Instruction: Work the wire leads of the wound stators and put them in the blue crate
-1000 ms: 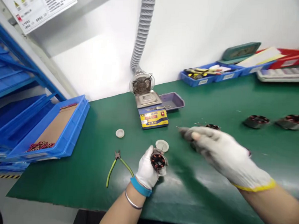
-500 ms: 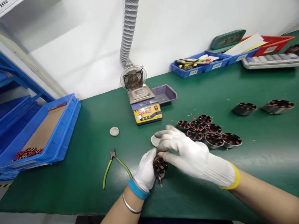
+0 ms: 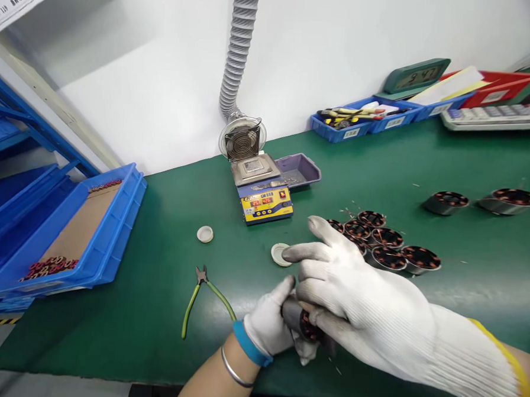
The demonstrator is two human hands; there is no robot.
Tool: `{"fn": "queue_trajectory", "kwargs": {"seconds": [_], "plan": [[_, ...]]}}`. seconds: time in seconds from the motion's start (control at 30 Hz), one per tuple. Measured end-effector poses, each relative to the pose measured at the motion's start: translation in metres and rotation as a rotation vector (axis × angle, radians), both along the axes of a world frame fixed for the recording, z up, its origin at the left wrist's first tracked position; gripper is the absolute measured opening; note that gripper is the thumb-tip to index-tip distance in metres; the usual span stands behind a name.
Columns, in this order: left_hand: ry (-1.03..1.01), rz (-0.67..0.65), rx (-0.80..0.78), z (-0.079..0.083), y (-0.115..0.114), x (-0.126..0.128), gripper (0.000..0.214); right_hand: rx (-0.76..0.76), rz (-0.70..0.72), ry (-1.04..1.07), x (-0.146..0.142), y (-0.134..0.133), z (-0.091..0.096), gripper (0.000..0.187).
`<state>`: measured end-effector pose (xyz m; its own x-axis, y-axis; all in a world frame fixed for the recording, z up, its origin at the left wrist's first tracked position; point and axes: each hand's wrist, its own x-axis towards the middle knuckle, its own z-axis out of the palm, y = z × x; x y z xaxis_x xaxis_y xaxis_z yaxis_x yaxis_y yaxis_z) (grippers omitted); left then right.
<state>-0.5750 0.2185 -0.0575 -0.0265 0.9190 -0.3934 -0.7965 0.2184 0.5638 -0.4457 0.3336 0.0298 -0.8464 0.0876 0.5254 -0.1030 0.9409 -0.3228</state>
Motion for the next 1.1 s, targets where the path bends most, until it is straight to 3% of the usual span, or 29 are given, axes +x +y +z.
{"fn": "queue_trajectory", "kwargs": {"seconds": [0.07,0.17,0.2,0.27,0.37,0.43,0.53,0.63,0.7,0.77,0.87,0.93,1.1], "plan": [[0.071,0.085,0.081,0.004,-0.004,0.000,0.034,-0.049,0.042,-0.048,-0.001,0.004,0.002,0.012],[0.034,0.525,0.097,0.005,-0.002,-0.010,0.030,-0.041,0.116,-0.053,-0.003,0.005,0.011,0.019],[0.009,0.565,0.071,0.004,0.000,-0.013,0.035,-0.033,0.125,-0.048,-0.004,0.006,0.014,0.020],[-0.035,0.412,-0.004,-0.001,0.004,-0.017,0.040,-0.043,0.124,-0.035,-0.006,0.006,0.018,0.022],[-0.021,0.018,-0.015,-0.008,0.003,-0.013,0.052,-0.135,0.077,-0.037,-0.010,0.009,0.016,0.016],[0.070,-0.065,0.059,-0.010,-0.001,-0.008,0.059,-0.238,0.027,-0.047,-0.009,0.013,0.011,0.012],[0.201,0.077,0.125,-0.008,-0.004,-0.005,0.065,-0.576,-0.151,0.015,-0.001,0.025,0.007,0.024],[0.145,0.142,0.031,-0.003,-0.003,-0.006,0.061,-1.007,-0.493,0.233,0.006,0.045,0.006,0.036],[0.071,0.122,-0.020,0.001,-0.001,-0.008,0.058,-1.073,-0.621,0.270,0.004,0.057,0.004,0.043],[0.032,0.137,-0.030,0.004,0.000,-0.008,0.059,-0.965,-0.569,0.112,-0.003,0.061,-0.002,0.043],[0.045,0.204,-0.053,0.007,0.002,-0.006,0.059,-0.749,-0.393,-0.176,-0.019,0.046,-0.018,0.044],[0.064,0.236,-0.088,0.007,0.002,-0.005,0.058,-0.737,-0.328,-0.231,-0.029,0.029,-0.030,0.033],[0.041,0.267,-0.112,0.011,0.001,-0.004,0.062,-1.318,-0.282,-0.091,-0.046,0.007,-0.054,0.049]]}}
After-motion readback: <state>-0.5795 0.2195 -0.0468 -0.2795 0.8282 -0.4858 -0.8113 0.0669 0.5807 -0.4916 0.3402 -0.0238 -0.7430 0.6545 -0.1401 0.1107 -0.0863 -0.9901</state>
